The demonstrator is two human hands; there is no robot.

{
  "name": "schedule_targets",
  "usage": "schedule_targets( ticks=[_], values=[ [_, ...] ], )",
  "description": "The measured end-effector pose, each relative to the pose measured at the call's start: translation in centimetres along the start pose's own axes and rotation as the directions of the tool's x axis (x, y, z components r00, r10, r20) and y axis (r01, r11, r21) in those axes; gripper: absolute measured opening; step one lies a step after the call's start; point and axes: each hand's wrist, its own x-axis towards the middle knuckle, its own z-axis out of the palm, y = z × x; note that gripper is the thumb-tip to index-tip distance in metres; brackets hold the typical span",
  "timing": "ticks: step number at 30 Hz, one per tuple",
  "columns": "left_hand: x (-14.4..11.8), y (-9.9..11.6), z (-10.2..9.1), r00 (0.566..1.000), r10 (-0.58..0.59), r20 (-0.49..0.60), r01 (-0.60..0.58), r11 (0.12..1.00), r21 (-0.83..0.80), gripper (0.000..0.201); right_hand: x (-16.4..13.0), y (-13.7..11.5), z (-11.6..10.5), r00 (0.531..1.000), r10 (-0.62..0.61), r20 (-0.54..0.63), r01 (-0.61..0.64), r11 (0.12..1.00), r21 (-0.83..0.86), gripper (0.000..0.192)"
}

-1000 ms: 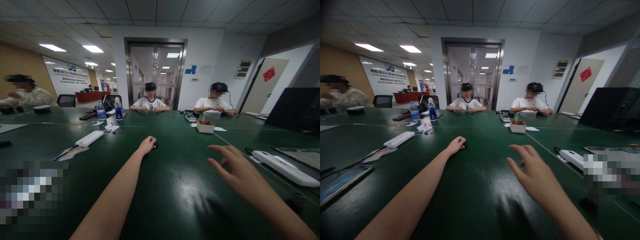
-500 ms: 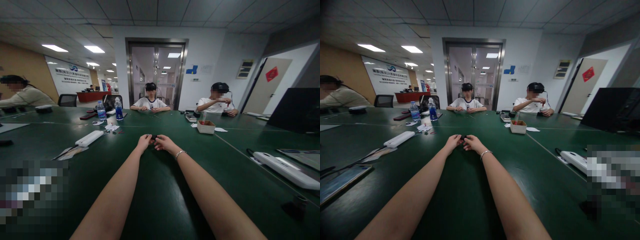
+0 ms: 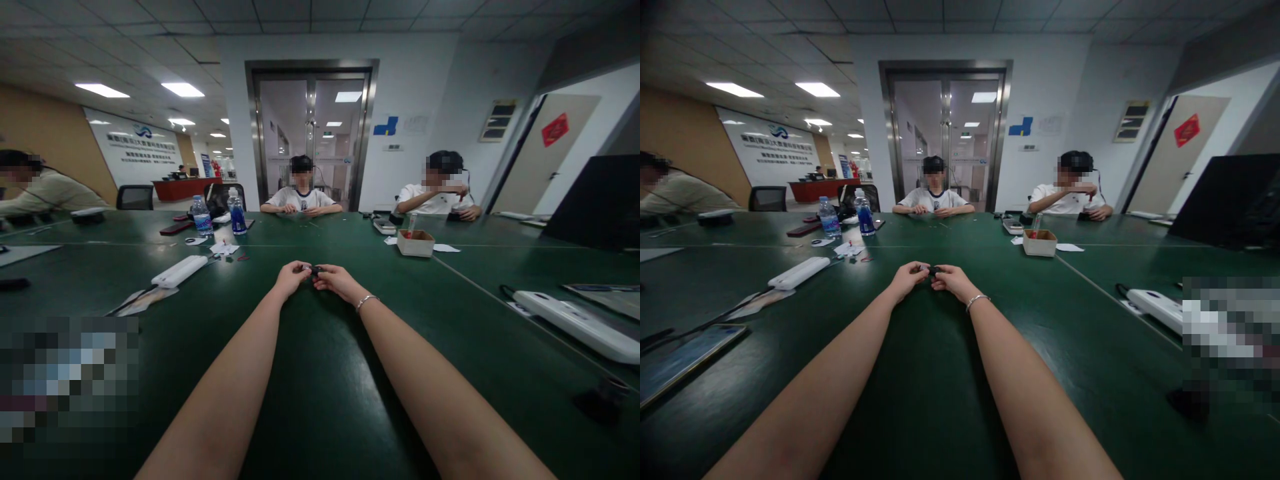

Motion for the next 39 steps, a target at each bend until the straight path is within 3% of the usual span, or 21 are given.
schedule_targets(
  ticks=[8,24,39],
  values=[
    [-0.1,0.0,0.0,0.999,0.036,0.02,-0.036,0.999,-0.004,0.028,-0.3,-0.3,0.0,1.0,0.02,-0.021,-0.018,0.998,0.061,0.027],
    [0.0,-0.1,-0.1,0.997,-0.072,0.025,0.075,0.978,-0.195,0.034,0.1,0.5,-0.4,0.998,-0.027,-0.058,0.029,0.999,0.033,0.027],
    [-0.1,0.4,-0.3,0.993,-0.112,0.039,0.115,0.991,-0.075,0.028,0.3,0.9,-0.8,0.997,-0.069,-0.027,0.071,0.994,0.078,0.021]
  ],
)
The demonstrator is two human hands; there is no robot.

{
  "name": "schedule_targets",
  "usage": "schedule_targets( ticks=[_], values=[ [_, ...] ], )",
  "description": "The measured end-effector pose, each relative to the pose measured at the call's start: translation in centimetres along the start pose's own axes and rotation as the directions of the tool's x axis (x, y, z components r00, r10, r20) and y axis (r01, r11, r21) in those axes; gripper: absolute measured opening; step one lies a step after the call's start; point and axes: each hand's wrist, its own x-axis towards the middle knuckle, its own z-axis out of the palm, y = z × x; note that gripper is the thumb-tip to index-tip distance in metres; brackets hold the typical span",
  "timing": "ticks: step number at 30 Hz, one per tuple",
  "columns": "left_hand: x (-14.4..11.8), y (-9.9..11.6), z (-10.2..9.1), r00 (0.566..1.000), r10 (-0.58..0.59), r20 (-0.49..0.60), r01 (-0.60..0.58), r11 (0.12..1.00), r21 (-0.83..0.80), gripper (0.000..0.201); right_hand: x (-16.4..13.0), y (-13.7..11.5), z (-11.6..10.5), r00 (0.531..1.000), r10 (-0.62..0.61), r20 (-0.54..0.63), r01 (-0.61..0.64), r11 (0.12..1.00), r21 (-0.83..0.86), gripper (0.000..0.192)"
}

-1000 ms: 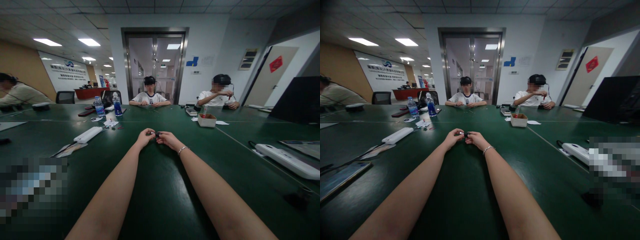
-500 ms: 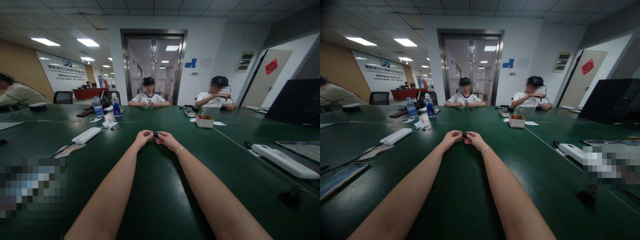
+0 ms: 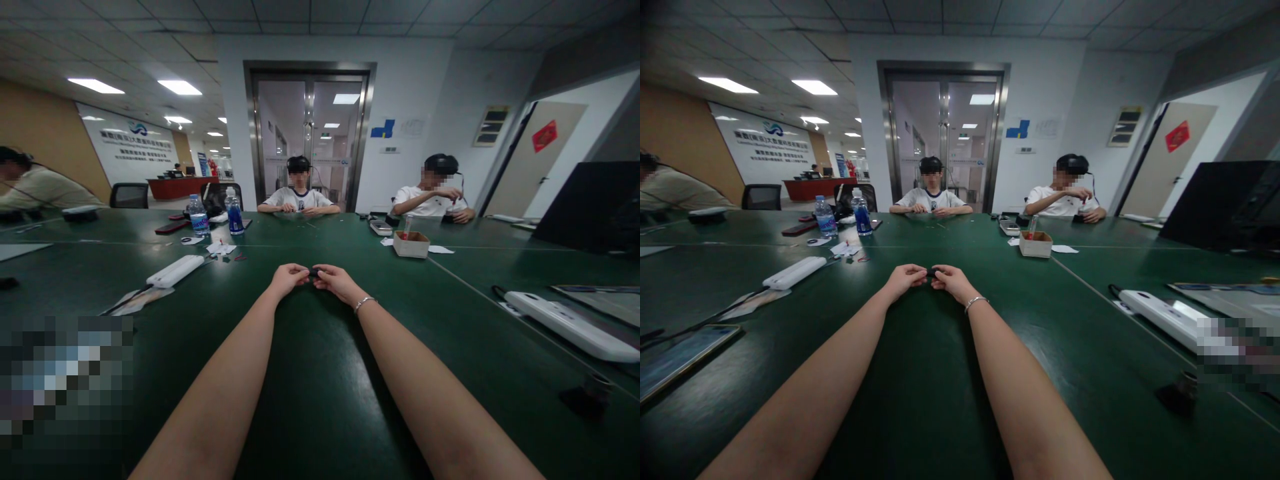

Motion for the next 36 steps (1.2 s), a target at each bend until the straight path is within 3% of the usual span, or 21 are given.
schedule_targets(
  ticks=[18,29,33,36],
  values=[
    [0.0,0.44,0.12,0.997,-0.08,-0.021,0.081,0.992,0.091,0.029,0.23,0.35,-0.4,0.999,-0.03,0.04,0.032,0.998,-0.052,0.026],
    [-0.41,0.34,-0.17,0.995,0.045,0.087,-0.043,0.999,-0.024,0.032,-0.18,-0.33,0.36,0.999,0.027,-0.02,-0.029,0.997,-0.068,0.01],
    [-0.17,0.65,0.12,1.0,-0.02,0.011,0.019,0.994,0.11,0.026,-0.12,-0.29,0.43,0.999,0.03,-0.012,-0.031,0.996,-0.078,0.009],
    [-0.03,0.87,0.25,1.0,-0.011,0.015,0.008,0.981,0.196,0.022,-0.15,-0.29,0.47,1.0,0.029,-0.005,-0.029,0.996,-0.082,0.009]
  ],
)
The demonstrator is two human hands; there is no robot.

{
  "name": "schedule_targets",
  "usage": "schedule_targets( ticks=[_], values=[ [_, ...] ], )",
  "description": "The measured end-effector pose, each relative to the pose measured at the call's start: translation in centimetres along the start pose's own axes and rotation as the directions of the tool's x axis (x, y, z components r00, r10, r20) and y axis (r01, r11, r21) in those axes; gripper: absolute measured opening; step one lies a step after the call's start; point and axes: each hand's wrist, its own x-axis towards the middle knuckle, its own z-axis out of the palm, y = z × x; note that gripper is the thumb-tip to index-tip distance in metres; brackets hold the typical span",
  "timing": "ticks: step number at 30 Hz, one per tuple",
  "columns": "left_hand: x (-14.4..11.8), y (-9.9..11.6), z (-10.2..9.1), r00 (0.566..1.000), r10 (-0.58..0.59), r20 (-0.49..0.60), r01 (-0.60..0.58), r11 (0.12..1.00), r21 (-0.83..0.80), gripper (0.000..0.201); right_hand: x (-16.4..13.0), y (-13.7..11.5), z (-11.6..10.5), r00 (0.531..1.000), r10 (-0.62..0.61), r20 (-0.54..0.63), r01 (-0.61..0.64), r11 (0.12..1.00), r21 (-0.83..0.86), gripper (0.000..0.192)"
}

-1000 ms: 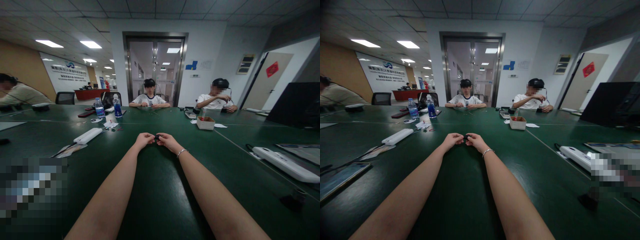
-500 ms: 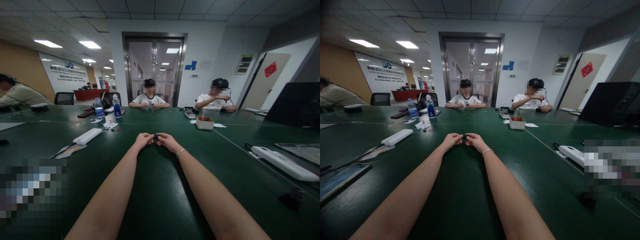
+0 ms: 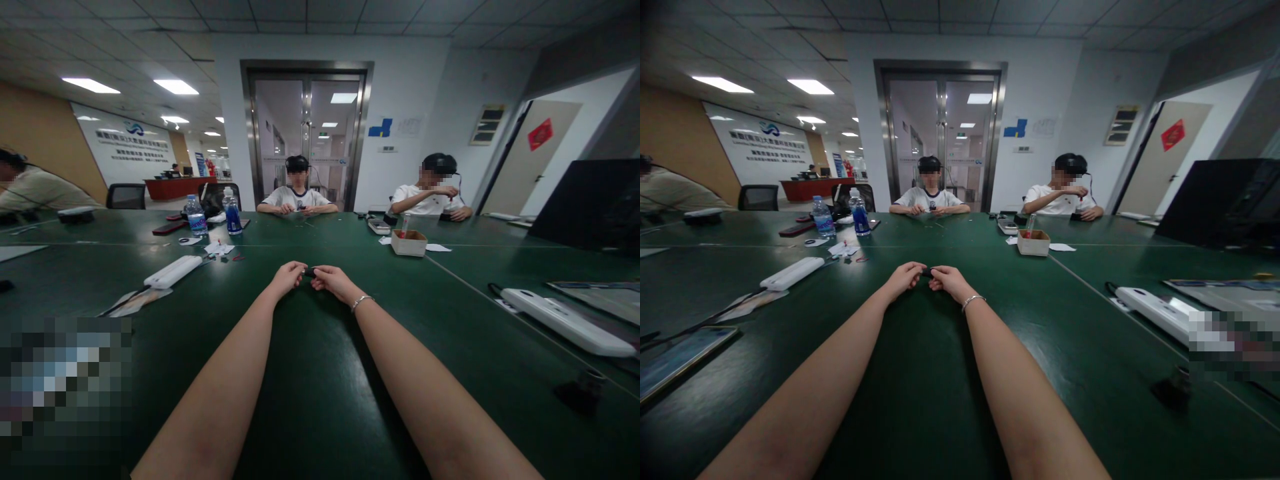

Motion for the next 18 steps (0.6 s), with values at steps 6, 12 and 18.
schedule_targets(
  ticks=[6,12,18],
  values=[
    [0.32,-0.11,0.08,1.0,-0.018,-0.002,0.018,1.0,0.008,0.024,-0.14,-0.09,-0.01,1.0,0.0,0.025,0.0,1.0,0.005,0.013],
    [0.42,-0.39,0.07,1.0,-0.021,-0.022,0.021,1.0,0.007,0.025,-0.08,0.01,-0.09,1.0,-0.003,0.028,0.002,1.0,0.005,0.015],
    [0.39,-0.63,0.03,1.0,0.012,-0.024,-0.012,1.0,0.024,0.021,-0.12,-0.04,0.03,1.0,0.001,0.017,-0.001,1.0,0.005,0.015]
  ],
)
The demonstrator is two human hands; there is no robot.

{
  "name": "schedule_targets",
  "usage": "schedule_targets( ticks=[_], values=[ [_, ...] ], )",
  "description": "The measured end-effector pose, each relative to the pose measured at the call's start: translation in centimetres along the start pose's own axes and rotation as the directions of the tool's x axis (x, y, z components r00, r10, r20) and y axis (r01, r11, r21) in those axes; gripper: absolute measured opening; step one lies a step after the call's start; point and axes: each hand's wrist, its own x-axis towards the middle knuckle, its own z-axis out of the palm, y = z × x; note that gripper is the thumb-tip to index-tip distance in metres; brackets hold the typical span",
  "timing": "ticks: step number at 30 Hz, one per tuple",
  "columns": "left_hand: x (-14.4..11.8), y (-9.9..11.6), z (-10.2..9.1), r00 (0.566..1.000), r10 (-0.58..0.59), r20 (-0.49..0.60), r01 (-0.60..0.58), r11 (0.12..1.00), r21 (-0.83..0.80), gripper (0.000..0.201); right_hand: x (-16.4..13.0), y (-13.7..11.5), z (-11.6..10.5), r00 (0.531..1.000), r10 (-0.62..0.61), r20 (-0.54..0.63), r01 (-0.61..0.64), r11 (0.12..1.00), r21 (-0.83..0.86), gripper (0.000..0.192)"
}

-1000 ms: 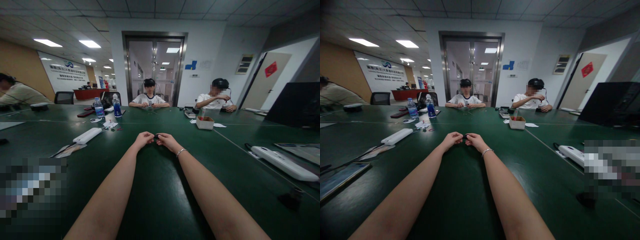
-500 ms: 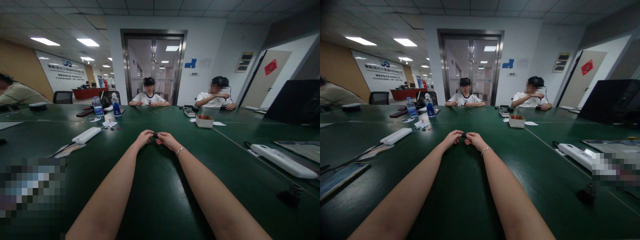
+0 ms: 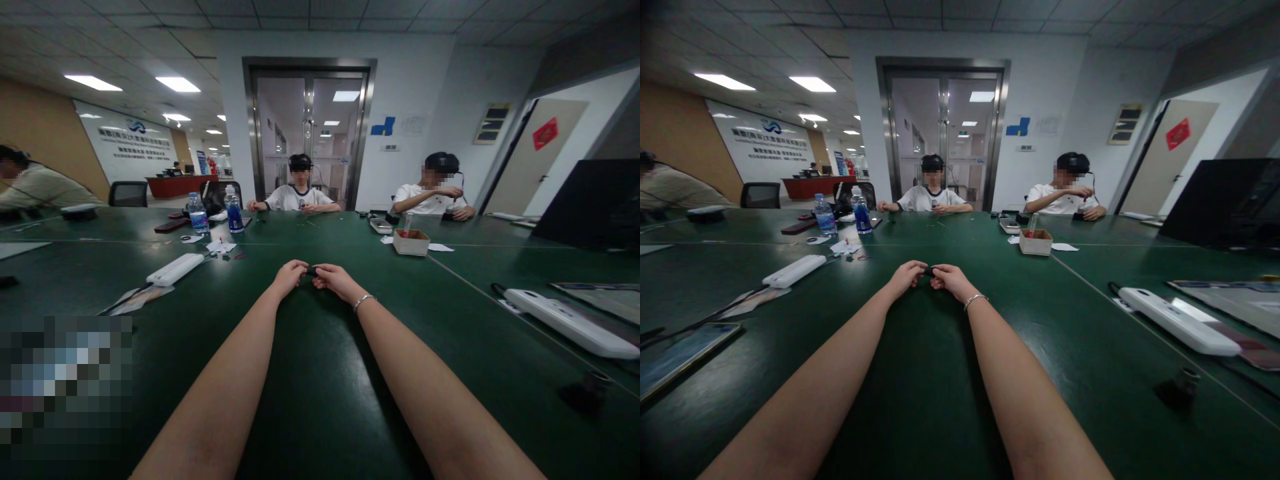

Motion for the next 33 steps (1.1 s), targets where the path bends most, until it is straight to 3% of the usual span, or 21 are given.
schedule_targets(
  ticks=[8,16,28,33],
  values=[
    [0.17,-0.25,0.09,1.0,-0.004,0.022,0.005,0.998,-0.055,0.025,0.2,0.19,-0.18,1.0,0.001,0.013,-0.001,1.0,0.0,0.014],
    [-0.04,-0.06,0.14,0.999,0.021,0.035,-0.021,1.0,0.0,0.023,0.01,-0.02,-0.02,1.0,0.001,0.01,-0.001,1.0,-0.006,0.017],
    [0.06,0.07,0.23,0.999,-0.047,0.028,0.047,0.999,-0.021,0.024,0.15,0.2,-0.21,1.0,-0.016,0.017,0.017,1.0,-0.017,0.015],
    [0.29,-0.32,0.13,0.999,-0.008,0.039,0.009,1.0,-0.006,0.027,0.16,0.17,-0.18,1.0,-0.012,0.023,0.012,1.0,-0.013,0.016]
  ],
)
